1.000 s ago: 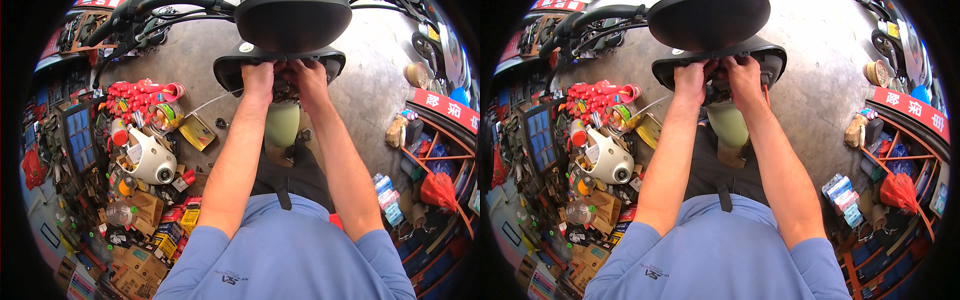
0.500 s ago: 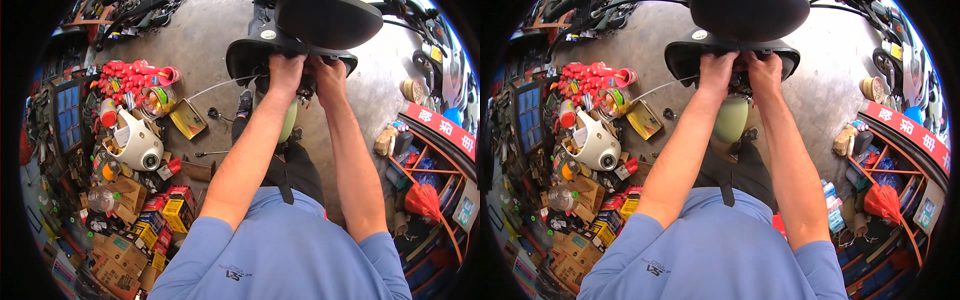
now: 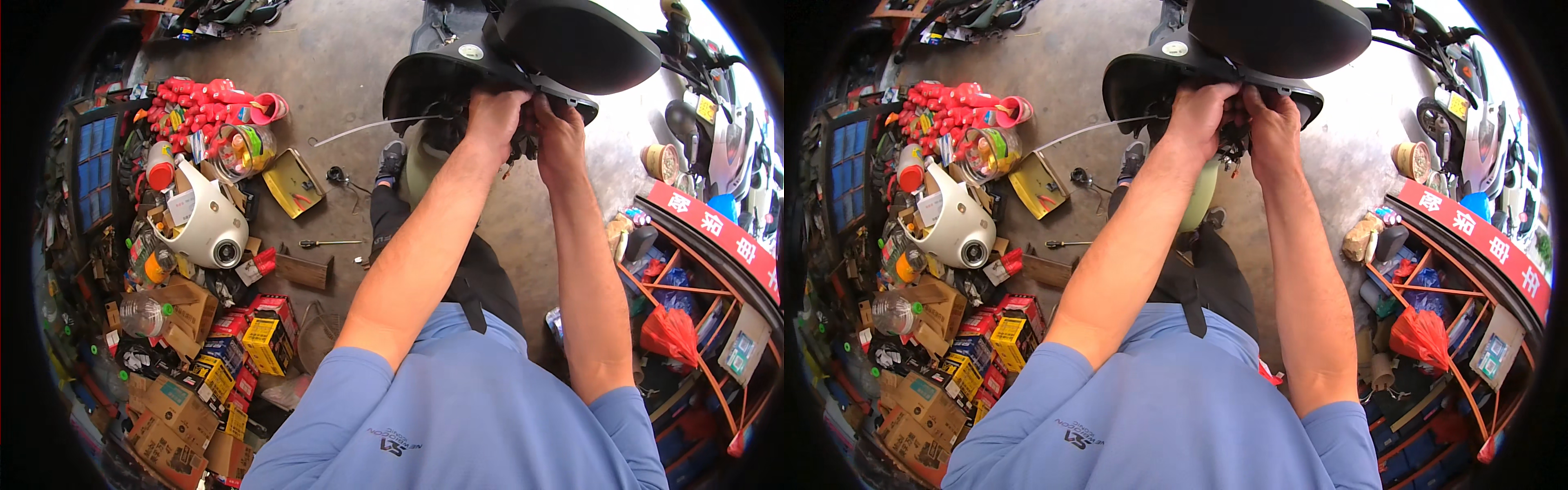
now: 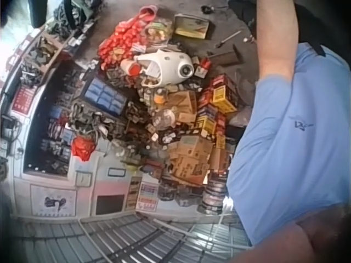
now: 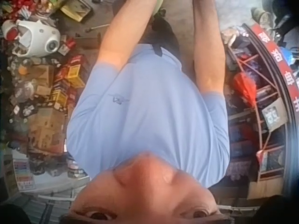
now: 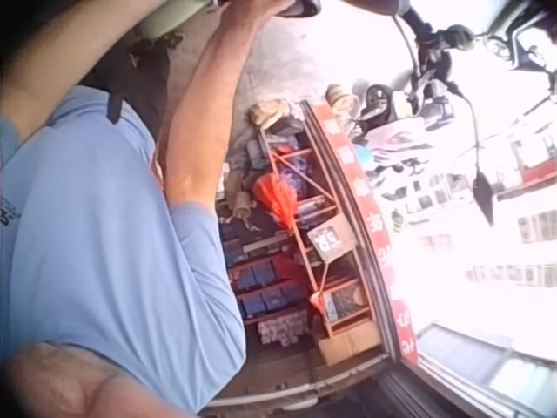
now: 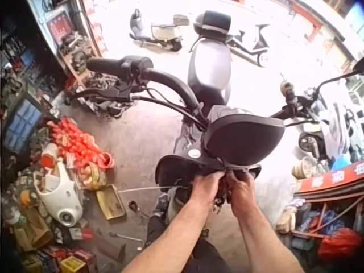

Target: Disassembling and repairing the front electrical housing and light assembly of a scooter.

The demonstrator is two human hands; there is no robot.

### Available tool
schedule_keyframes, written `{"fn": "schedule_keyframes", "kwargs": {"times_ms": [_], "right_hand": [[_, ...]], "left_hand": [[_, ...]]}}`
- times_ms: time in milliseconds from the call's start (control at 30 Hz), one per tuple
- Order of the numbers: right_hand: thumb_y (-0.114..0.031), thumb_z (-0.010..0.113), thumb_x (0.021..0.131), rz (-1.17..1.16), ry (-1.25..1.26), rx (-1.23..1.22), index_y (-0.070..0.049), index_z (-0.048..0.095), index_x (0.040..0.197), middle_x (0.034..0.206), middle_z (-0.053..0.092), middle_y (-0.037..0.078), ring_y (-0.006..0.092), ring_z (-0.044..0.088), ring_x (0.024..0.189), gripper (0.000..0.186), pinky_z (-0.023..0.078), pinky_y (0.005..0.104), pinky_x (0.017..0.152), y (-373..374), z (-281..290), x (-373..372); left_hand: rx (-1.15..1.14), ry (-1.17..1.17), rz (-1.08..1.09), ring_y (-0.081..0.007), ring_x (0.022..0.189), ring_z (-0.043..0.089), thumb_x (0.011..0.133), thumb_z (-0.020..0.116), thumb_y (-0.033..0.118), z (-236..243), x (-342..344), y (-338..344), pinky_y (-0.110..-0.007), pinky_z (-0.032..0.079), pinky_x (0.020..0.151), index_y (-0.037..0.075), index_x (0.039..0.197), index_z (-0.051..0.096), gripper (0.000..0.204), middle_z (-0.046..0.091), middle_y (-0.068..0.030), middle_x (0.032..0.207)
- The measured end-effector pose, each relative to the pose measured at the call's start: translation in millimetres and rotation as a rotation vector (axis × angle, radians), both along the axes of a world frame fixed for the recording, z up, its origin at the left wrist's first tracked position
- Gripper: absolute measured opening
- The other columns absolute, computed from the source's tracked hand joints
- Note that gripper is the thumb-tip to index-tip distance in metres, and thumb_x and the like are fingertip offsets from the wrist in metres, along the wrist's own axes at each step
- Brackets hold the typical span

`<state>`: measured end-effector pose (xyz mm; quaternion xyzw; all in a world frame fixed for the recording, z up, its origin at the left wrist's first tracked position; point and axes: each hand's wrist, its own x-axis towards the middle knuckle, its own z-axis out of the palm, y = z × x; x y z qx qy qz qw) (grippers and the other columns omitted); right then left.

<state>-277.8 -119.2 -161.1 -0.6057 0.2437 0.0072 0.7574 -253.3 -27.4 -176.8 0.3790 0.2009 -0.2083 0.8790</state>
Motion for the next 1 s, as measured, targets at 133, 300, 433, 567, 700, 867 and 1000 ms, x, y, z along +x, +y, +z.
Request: {"fn": "schedule_keyframes", "kwargs": {"times_ms": [133, 300, 433, 567, 700, 867, 1000], "right_hand": [[-0.009, 0.055, 0.091, 0.137, -0.054, 0.050, -0.004, 0.059, 0.090, 0.078, 0.058, 0.000, 0.0091, 0.050, 0.066, 0.007, 0.039, 0.0225, 0.061, -3.3, 1.1, -12.1], [-0.009, 0.051, 0.092, 0.142, -0.056, 0.091, -0.004, 0.057, 0.088, 0.079, 0.057, 0.002, 0.0116, 0.051, 0.068, 0.009, 0.042, 0.0257, 0.066, -2.7, 4.9, -16.5], [-0.006, 0.049, 0.090, -0.252, 0.033, 0.585, -0.001, 0.056, 0.088, 0.085, 0.058, 0.007, 0.0161, 0.052, 0.072, 0.009, 0.044, 0.0302, 0.071, 4.2, 1.8, -16.9], [-0.004, 0.046, 0.080, -0.437, -0.033, 1.021, 0.002, 0.054, 0.083, 0.088, 0.058, 0.013, 0.0226, 0.053, 0.078, 0.011, 0.044, 0.0323, 0.072, 1.0, -9.6, -2.8], [-0.002, 0.042, 0.079, -0.513, -0.066, 1.282, 0.003, 0.052, 0.079, 0.087, 0.057, 0.013, 0.0216, 0.053, 0.075, 0.011, 0.044, 0.0325, 0.064, -5.5, -19.8, 5.8], [-0.002, 0.038, 0.081, -0.446, -0.020, 1.300, 0.002, 0.050, 0.083, 0.080, 0.052, 0.010, 0.0186, 0.051, 0.069, 0.013, 0.043, 0.0277, 0.058, -12.4, -20.4, 6.4], [-0.002, 0.034, 0.082, -0.221, -0.043, 1.381, 0.003, 0.049, 0.084, 0.077, 0.049, 0.009, 0.0169, 0.045, 0.066, 0.016, 0.039, 0.0261, 0.052, -13.4, -17.2, 6.9]], "left_hand": [[-0.167, 0.206, 0.153, -0.0106, 0.054, 0.048, 0.083, 0.060, 0.010, -7.3, 15.4, -5.6, -0.025, 0.036, 0.045, 0.008, 0.083, 0.059, 0.002, 0.052, 0.0011, 0.065], [-0.156, 0.263, 0.215, -0.0079, 0.052, 0.042, 0.083, 0.062, 0.008, -11.9, 19.6, -10.9, -0.025, 0.032, 0.043, 0.011, 0.075, 0.056, 0.010, 0.048, 0.0037, 0.062], [-0.051, 0.066, 0.234, -0.0078, 0.050, 0.045, 0.080, 0.066, 0.012, -10.9, 12.5, -5.2, -0.024, 0.034, 0.042, 0.006, 0.073, 0.060, 0.011, 0.053, 0.0029, 0.064], [0.857, -0.496, 0.159, -0.0278, 0.066, 0.057, 0.079, 0.065, 0.011, -19.1, 2.9, 11.7, -0.036, 0.046, 0.062, 0.001, 0.089, 0.060, 0.015, 0.060, -0.0094, 0.073], [1.337, -0.887, 0.256, -0.0409, 0.081, 0.056, 0.078, 0.057, 0.008, -34.6, 0.7, 0.2, -0.048, 0.043, 0.078, 0.000, 0.089, 0.060, 0.014, 0.061, -0.0195, 0.082], [1.290, -1.018, 0.137, -0.0368, 0.078, 0.059, 0.081, 0.055, 0.013, -49.7, 8.3, -1.9, -0.045, 0.046, 0.070, 0.004, 0.089, 0.062, 0.013, 0.063, -0.0157, 0.085], [1.158, -1.165, -0.028, -0.0318, 0.075, 0.061, 0.081, 0.054, 0.011, -56.1, 26.5, 4.5, -0.042, 0.049, 0.064, 0.007, 0.084, 0.063, 0.010, 0.064, -0.0116, 0.085]]}}
